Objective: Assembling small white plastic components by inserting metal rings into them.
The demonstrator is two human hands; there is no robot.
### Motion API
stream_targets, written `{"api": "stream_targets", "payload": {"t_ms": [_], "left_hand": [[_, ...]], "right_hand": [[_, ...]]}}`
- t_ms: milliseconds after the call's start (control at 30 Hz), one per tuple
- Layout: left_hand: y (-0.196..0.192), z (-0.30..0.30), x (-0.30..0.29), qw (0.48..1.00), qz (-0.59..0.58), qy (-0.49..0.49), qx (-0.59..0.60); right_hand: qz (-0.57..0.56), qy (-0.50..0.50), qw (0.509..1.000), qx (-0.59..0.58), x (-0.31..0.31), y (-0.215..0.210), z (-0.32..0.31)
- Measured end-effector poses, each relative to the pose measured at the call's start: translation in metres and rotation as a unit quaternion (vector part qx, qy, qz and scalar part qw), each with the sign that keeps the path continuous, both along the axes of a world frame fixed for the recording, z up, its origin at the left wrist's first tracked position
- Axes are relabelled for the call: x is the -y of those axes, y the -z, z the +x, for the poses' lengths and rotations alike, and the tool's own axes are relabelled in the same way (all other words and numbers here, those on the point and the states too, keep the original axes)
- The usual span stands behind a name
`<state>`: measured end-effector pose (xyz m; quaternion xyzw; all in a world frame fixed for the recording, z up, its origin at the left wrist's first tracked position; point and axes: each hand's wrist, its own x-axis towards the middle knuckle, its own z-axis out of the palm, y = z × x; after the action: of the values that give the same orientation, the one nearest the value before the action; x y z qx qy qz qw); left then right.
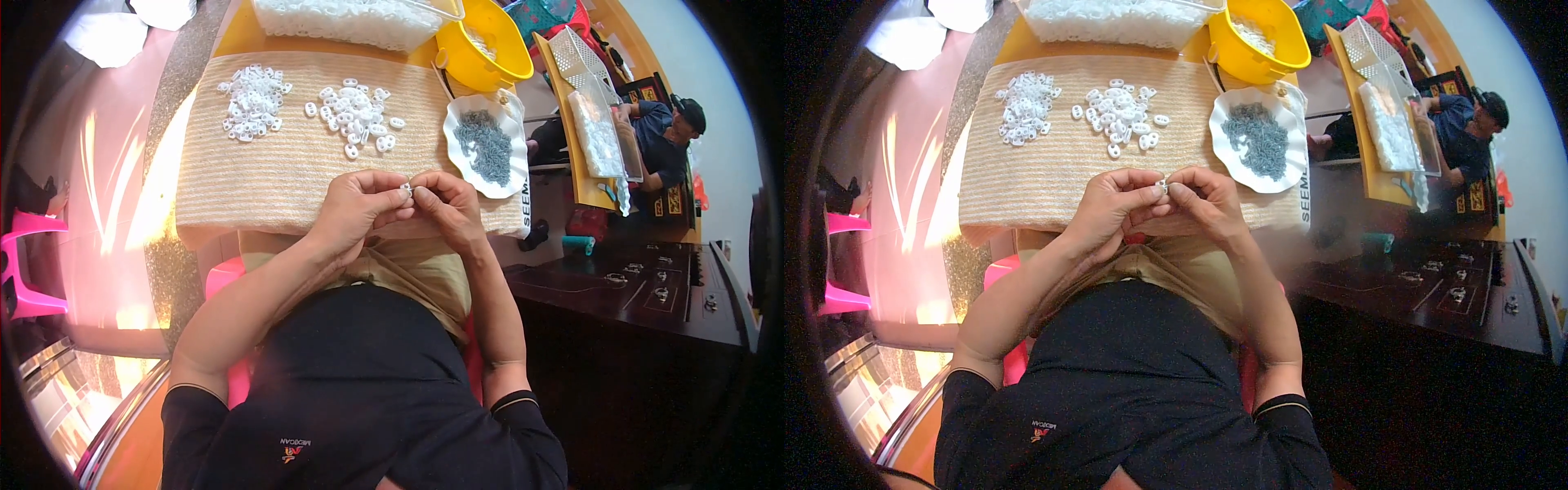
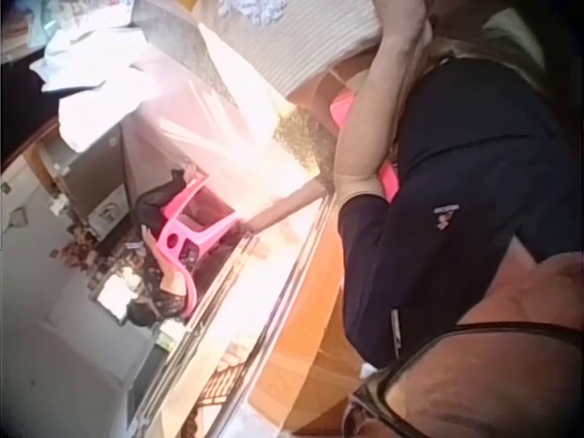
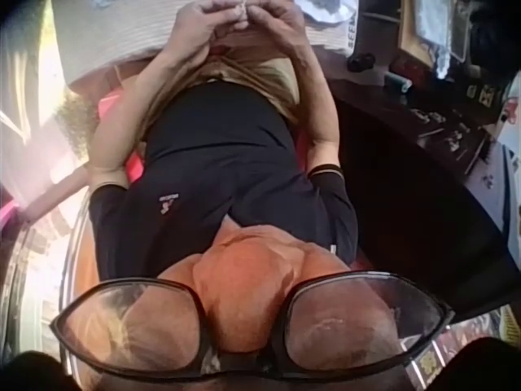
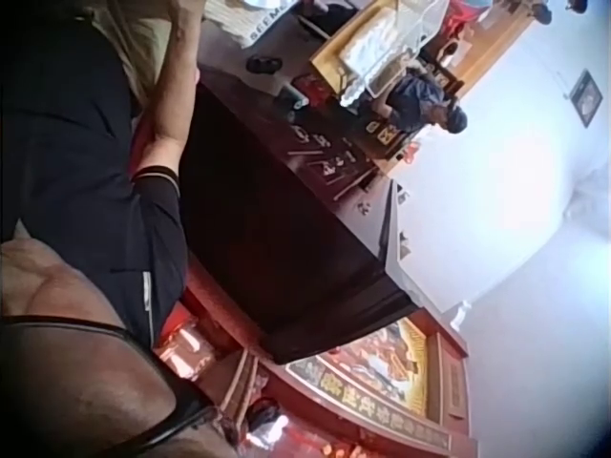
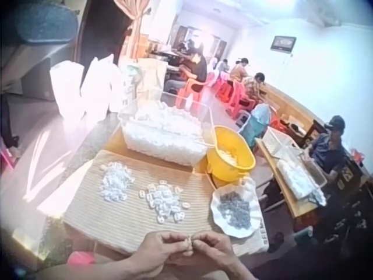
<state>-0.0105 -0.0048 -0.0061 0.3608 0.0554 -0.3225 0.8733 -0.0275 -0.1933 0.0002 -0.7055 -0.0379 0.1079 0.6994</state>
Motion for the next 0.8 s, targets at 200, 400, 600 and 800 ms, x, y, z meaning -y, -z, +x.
{"api": "stream_targets", "payload": {"t_ms": [200, 400, 600, 800], "left_hand": [[0.001, -0.001, 0.0, 1.0, -0.003, -0.003, -0.002], [-0.003, 0.0, -0.001, 1.0, 0.006, -0.012, -0.022], [0.003, 0.001, -0.001, 0.998, -0.024, -0.045, -0.032], [0.002, 0.0, 0.0, 0.996, -0.045, -0.065, -0.034]], "right_hand": [[-0.012, -0.016, 1.0, -0.011, 0.0, -0.006, 0.001], [-0.047, 0.03, 0.998, 0.011, 0.005, -0.026, 0.011], [-0.276, 0.028, 0.953, 0.126, -0.005, -0.042, 0.052], [-0.479, -0.019, 0.838, 0.259, -0.016, -0.03, 0.092]]}}
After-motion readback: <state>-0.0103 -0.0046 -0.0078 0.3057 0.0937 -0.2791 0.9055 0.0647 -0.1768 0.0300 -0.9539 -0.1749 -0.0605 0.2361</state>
